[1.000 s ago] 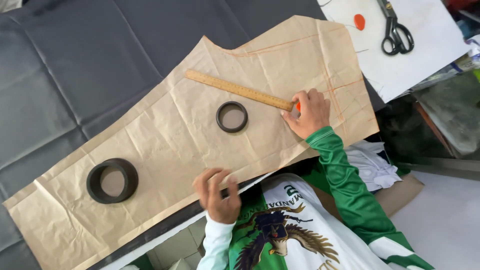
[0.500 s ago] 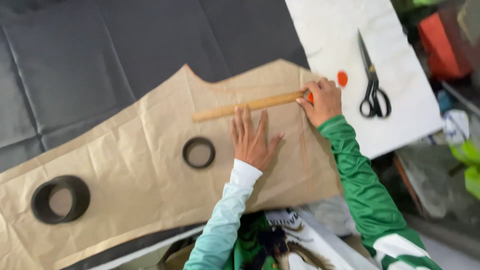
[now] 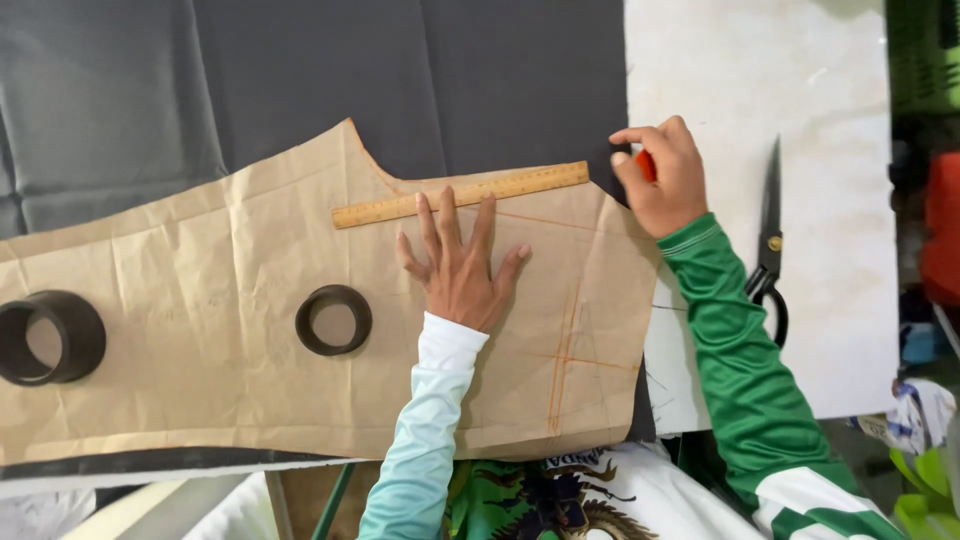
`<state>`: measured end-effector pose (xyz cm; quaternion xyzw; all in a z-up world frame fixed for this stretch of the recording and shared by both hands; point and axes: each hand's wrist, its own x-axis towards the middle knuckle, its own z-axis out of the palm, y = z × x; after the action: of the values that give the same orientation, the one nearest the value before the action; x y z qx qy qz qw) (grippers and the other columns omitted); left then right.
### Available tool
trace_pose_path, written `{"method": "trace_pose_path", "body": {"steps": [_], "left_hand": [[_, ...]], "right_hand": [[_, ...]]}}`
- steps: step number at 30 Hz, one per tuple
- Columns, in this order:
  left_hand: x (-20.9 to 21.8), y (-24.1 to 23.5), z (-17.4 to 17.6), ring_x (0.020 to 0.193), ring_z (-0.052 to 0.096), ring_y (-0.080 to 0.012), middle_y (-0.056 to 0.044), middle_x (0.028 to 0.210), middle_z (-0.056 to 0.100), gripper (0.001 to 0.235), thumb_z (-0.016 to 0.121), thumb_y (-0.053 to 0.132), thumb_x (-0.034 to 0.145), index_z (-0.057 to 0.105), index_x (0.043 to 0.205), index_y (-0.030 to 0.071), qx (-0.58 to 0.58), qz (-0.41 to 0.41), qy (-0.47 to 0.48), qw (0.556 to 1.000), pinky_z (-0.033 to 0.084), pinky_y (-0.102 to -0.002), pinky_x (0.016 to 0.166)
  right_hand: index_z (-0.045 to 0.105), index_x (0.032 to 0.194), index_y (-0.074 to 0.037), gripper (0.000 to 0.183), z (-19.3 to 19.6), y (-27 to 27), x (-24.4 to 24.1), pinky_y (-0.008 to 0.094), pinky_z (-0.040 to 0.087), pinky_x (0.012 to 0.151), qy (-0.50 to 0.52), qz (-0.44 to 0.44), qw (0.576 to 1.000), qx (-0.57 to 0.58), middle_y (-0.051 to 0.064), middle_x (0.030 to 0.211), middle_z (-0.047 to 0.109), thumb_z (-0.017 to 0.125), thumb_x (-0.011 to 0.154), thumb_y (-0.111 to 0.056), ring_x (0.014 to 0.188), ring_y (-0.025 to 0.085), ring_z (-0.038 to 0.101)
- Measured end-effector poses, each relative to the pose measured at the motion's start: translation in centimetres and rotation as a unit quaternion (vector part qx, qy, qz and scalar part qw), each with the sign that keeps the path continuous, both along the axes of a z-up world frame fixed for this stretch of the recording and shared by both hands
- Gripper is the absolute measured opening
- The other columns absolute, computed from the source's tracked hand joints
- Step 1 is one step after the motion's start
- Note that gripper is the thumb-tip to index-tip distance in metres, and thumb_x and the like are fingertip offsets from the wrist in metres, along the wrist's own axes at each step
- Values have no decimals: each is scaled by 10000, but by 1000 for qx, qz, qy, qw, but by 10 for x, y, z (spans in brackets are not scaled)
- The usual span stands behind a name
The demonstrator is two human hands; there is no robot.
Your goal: Tracing a paper pattern onto fabric using a ruler and tailor's chalk on a cutting table.
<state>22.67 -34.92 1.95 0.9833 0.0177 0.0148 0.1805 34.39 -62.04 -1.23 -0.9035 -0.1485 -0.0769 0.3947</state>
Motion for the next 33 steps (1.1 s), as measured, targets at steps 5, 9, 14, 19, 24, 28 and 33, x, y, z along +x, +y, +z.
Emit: {"method": "trace_pose_path", "body": {"steps": [5,9,14,19,24,28,33], "left_hand": [[4,-2,8,1580,-19,-416,-133,1702,175,736,416,720,981,380,1595,316,10,13,27,999,-153,-690,1105],[6,0,3,1588,33,-406,-136,1711,185,745,405,736,974,345,1605,343,20,7,14,1000,-144,-696,1086],[3,-4,-6,1585,79,-406,-166,1698,196,780,368,777,945,334,1600,356,38,26,-13,999,-98,-689,1101],[5,-4,-9,1565,161,-422,-210,1653,240,813,372,810,914,352,1589,357,47,27,-43,998,-27,-687,1103],[5,-5,-10,1552,184,-437,-214,1623,280,809,405,809,910,364,1586,366,57,27,-47,997,4,-681,1089],[6,-4,-10,1536,207,-446,-215,1617,286,797,415,805,914,391,1577,365,58,24,-51,997,11,-681,1080],[8,-3,-9,1526,226,-453,-233,1615,299,809,429,813,906,422,1571,353,72,22,-56,996,-5,-661,1093]], "right_hand": [[744,1203,-159,200,-7,-11,-2,364,459,769,48,29,998,35,46,903,377,726,1020,-236,789,266,552],[760,1105,-171,216,-5,-8,-4,325,456,747,64,8,998,23,27,924,412,853,983,-324,725,189,526],[692,1009,-133,364,12,13,-11,408,432,854,16,11,999,-25,46,926,398,905,944,-421,836,283,538],[662,977,-141,373,6,14,-12,412,408,879,4,-8,999,-36,38,919,405,916,966,-414,866,285,533],[652,956,-162,368,1,11,-13,423,387,878,18,-18,999,-36,38,899,404,893,968,-440,902,322,568],[638,938,-170,383,0,13,-12,427,390,880,6,-30,998,-47,35,881,395,889,970,-457,927,344,600],[626,913,-164,379,-1,16,-12,419,377,879,16,-46,997,-54,33,871,399,873,980,-443,923,331,605]]}}
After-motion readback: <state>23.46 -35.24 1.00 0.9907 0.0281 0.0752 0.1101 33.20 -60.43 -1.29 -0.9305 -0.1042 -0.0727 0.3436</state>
